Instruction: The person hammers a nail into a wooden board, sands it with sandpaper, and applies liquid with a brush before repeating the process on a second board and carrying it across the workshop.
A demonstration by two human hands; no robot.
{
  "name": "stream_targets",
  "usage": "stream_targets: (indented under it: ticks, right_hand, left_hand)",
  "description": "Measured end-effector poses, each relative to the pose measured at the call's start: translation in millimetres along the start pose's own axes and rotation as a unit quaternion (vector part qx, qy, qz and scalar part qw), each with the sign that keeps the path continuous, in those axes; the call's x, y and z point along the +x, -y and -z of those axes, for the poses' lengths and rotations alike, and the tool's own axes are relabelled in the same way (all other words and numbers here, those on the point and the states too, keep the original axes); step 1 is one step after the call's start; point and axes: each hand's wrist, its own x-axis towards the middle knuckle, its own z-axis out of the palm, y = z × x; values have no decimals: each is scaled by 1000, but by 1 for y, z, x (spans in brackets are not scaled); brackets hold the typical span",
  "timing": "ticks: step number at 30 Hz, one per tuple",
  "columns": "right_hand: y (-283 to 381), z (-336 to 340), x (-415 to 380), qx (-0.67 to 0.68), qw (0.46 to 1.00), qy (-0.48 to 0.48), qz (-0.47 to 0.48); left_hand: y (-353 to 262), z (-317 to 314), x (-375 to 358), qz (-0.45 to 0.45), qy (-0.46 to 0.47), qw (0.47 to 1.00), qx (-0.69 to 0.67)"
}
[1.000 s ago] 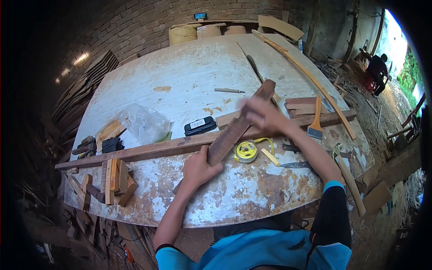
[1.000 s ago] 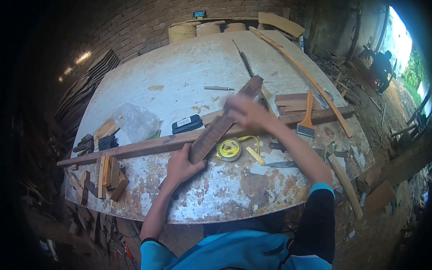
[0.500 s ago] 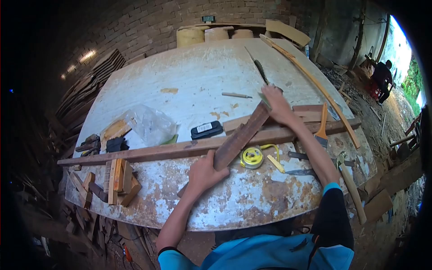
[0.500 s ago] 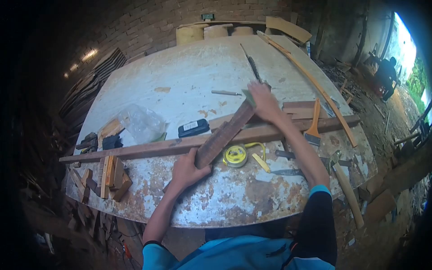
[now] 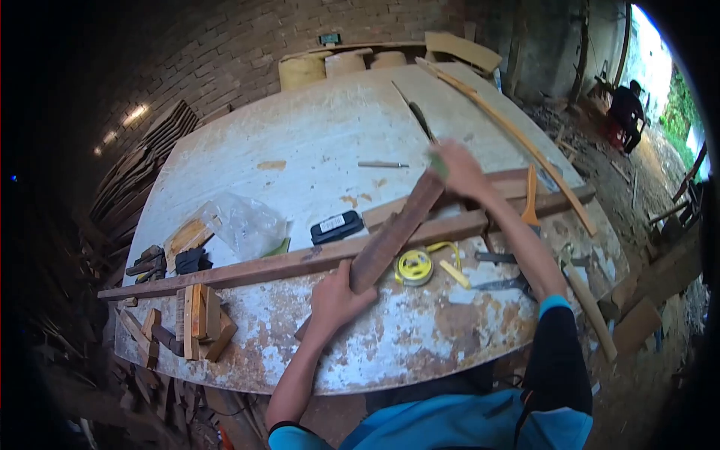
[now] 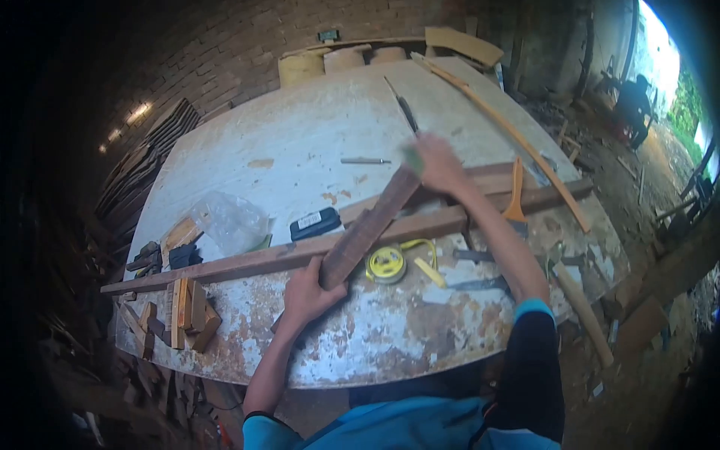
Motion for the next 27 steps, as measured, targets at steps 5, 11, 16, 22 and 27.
stream_targets:
  ticks: [5, 11, 16, 22, 27]
  right_hand:
    - [36, -41, -38, -32, 958, -161, 234]
    - [-5, -53, -8, -39, 971, -220, 79]
    - [8, -11, -21, -20, 976, -94, 195]
    - [18, -48, -25, -71, 974, -148, 158]
    - [-24, -33, 6, -29, 986, -154, -51]
  left_hand:
    - [4, 0, 4, -12, 16, 1000, -14]
    - [-1, 4, -1, 8, 27, 1000, -10]
    - [1, 2, 2, 1, 17, 1000, -5]
    - [2, 1, 2, -26, 0, 1000, -9]
    - [3, 0, -1, -35, -7, 999, 1]
